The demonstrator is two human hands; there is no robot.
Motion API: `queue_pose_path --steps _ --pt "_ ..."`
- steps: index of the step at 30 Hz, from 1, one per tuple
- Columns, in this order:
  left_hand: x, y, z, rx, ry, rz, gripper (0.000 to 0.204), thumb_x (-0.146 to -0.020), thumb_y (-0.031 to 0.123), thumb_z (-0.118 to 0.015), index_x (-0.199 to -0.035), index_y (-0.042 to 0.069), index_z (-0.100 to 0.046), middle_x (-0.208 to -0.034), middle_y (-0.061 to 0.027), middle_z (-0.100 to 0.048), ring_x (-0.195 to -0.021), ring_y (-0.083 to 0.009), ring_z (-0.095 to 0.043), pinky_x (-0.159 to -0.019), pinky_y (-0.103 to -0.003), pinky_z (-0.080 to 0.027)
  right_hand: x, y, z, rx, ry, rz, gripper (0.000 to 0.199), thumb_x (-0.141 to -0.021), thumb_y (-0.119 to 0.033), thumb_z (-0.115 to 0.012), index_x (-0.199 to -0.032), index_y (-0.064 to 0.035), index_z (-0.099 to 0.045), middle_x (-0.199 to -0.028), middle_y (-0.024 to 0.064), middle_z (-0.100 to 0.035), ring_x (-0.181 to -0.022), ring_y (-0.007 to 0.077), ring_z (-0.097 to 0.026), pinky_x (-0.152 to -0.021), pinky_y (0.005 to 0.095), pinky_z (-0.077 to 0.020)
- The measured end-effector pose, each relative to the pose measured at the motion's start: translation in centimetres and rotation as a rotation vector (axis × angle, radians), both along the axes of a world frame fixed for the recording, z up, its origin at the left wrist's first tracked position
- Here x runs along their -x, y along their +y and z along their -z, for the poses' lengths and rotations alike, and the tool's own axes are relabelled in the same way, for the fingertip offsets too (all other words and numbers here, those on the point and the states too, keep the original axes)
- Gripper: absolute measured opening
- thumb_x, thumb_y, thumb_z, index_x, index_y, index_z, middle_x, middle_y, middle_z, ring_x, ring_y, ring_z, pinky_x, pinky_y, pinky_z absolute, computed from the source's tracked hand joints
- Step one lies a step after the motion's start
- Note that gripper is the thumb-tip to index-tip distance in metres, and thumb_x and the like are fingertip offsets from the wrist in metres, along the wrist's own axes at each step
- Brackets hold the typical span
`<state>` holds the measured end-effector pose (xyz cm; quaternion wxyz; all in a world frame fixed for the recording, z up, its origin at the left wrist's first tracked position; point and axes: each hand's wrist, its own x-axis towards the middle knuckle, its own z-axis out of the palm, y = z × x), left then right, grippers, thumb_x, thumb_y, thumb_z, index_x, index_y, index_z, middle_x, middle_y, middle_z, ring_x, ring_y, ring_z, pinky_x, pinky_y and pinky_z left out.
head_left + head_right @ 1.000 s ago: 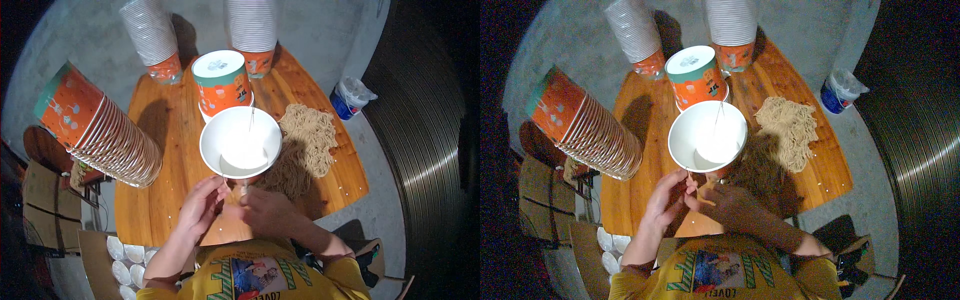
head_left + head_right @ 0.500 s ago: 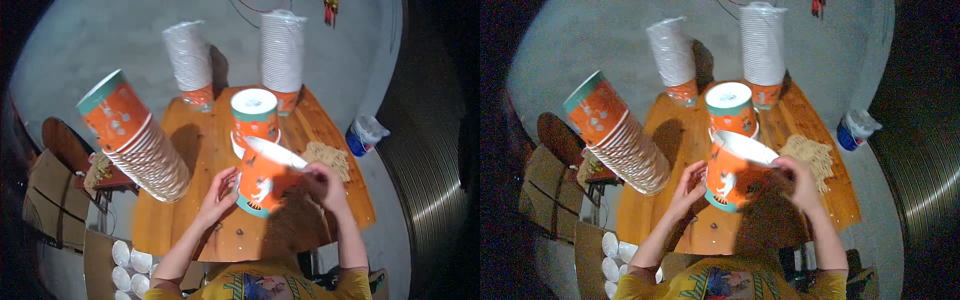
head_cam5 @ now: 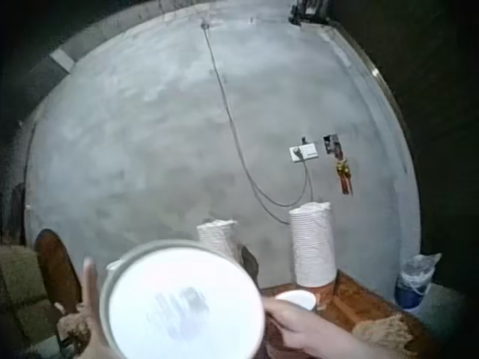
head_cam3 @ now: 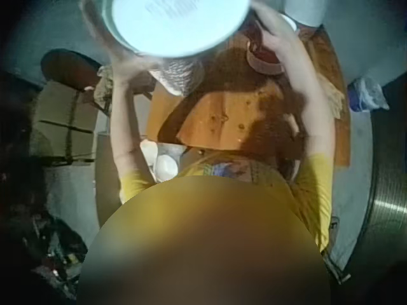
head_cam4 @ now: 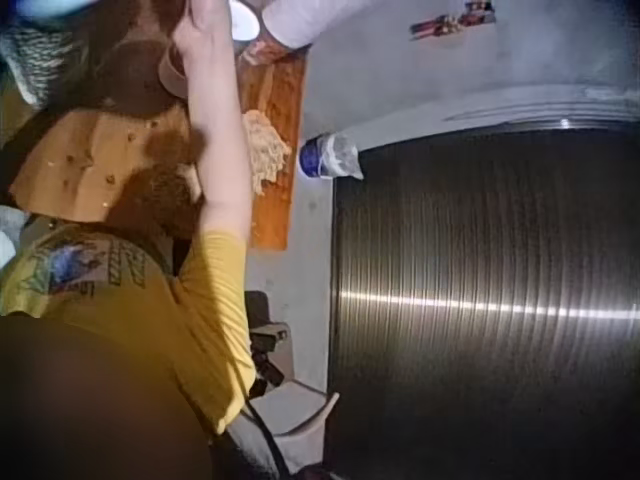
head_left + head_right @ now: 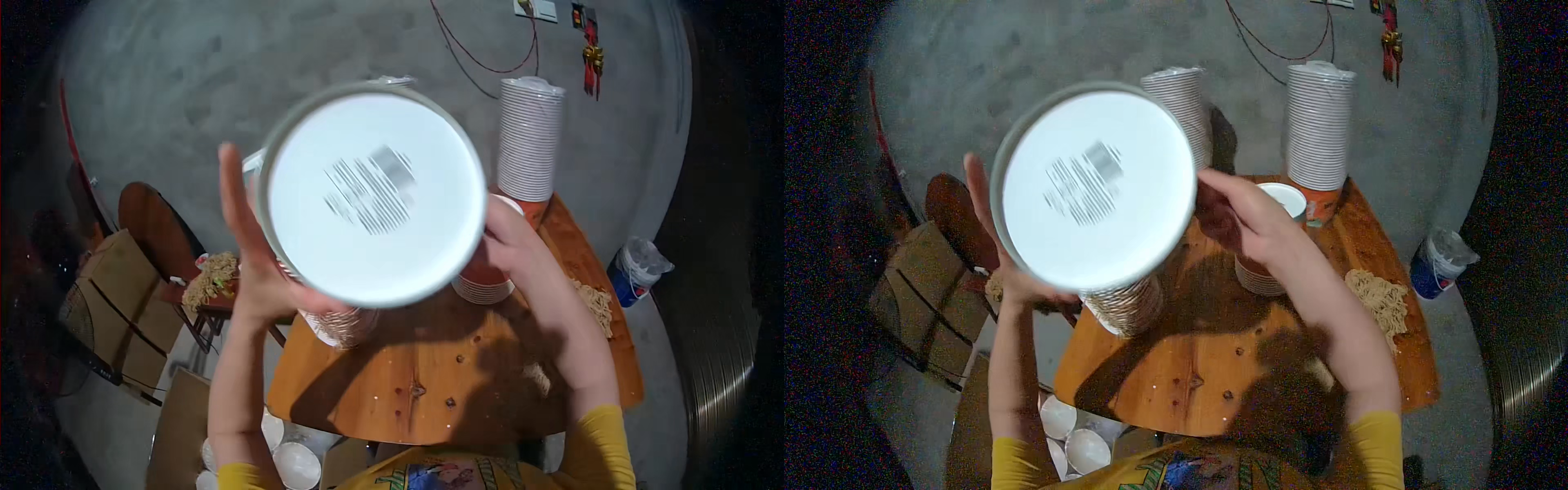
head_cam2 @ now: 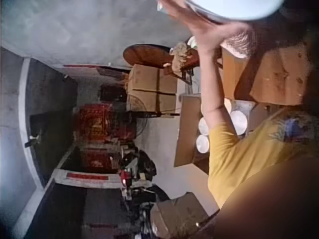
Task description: Packaging stacks of paper cups by bundling them together using string and a small stick for threading.
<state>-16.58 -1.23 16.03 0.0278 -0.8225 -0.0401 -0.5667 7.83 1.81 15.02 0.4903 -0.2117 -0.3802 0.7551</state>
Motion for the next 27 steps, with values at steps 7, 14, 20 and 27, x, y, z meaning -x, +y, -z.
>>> queue_pose_path --steps 7,14,20,27 --pt "3.6 1.2 -5.5 0.229 -0.336 -0.193 0.124 -0.056 0.062 -0.078 -0.146 0.012 -0.011 -0.137 -0.0116 -0.037 -0.124 -0.026 -0.041 -0.103 -0.041 -0.035 2.5 4.6 -3.9 -0.482 0.256 -0.127 0.03 -0.089 -0.017 -0.058 -0.117 -0.0078 -0.052 -0.099 0.0016 -0.058 -0.07 0.0055 -0.056 -0.041 0.0151 -0.0374" --pt "6.8 3.7 -7.7 0.298 -0.292 -0.218 0.099 -0.073 0.041 -0.073 -0.147 0.016 -0.013 -0.139 -0.0131 -0.036 -0.124 -0.0265 -0.041 -0.103 -0.04 -0.036 7.0 6.2 -6.3 -0.751 0.264 -0.148 0.032 -0.089 -0.015 -0.057 -0.119 -0.0081 -0.052 -0.115 0.0017 -0.056 -0.093 0.0094 -0.054 -0.045 0.0139 -0.0373" --pt "8.5 5.7 -7.5 0.415 -0.327 -0.3 0.095 -0.075 0.042 -0.071 -0.147 0.018 -0.013 -0.125 -0.0126 -0.047 -0.114 -0.0235 -0.048 -0.097 -0.038 -0.041 8.4 7.4 -5.9 -0.897 -0.008 0.052 0.04 -0.088 -0.018 -0.059 -0.126 -0.0074 -0.049 -0.127 0.0007 -0.05 -0.104 0.0095 -0.049 -0.088 0.0267 -0.0415" --pt "9.5 7.8 -5.6 0.506 -0.39 -0.339 0.096 -0.076 0.049 -0.069 -0.147 0.015 -0.013 -0.108 -0.0083 -0.053 -0.098 -0.0174 -0.054 -0.089 -0.034 -0.045 10.2 8.6 -3.8 -0.994 -0.21 0.177 0.039 -0.086 -0.018 -0.063 -0.121 -0.0064 -0.052 -0.104 0.0035 -0.06 -0.092 0.0096 -0.055 -0.079 0.0247 -0.046"
